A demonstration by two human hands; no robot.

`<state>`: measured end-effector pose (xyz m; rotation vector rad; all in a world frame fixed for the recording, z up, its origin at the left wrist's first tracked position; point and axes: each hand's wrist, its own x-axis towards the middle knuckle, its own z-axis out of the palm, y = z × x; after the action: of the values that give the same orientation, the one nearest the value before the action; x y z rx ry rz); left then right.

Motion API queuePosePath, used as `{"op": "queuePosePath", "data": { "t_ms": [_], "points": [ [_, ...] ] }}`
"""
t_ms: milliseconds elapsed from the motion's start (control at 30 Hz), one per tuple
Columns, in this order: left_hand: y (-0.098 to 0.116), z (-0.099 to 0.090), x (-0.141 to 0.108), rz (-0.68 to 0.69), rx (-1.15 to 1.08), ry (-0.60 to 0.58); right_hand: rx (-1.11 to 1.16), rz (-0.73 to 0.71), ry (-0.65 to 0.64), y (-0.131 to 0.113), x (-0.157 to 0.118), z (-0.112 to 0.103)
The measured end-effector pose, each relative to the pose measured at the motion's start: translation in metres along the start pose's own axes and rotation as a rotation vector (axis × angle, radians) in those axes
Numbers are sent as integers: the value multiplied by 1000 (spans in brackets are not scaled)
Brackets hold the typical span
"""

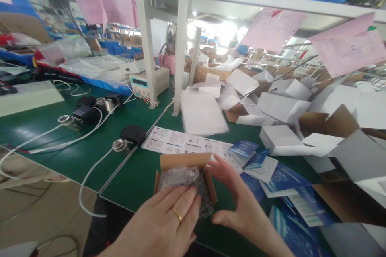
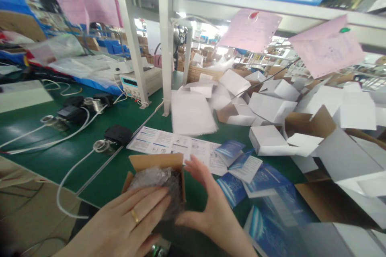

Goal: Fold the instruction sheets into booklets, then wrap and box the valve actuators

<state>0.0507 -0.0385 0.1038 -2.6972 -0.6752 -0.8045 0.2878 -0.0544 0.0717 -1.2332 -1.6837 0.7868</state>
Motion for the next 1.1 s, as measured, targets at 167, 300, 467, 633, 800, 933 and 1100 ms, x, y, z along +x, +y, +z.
{"op": "queuePosePath", "data": {
  "t_ms": [167,300,467,633,800,933,1100],
  "points": [
    [6,15,9,25,-19,-45,290,180,-138,7,12,39],
    [3,18,15,50,-76,-74,312,185,-106,-3,16,44],
    [4,21,20,58,-54,-124,305,184,-98,-7,17,41],
    [11,26,12,87,26,-216,327,178,-108,-2,16,40],
    [21,35,2,83,135,-189,404,165,-114,0,15,40],
    [25,37,2,36,101,-222,280,157,-100,2,13,41],
    [25,34,-3,-56,1,-167,153,136,-67,-6,12,46]
  ]
}}
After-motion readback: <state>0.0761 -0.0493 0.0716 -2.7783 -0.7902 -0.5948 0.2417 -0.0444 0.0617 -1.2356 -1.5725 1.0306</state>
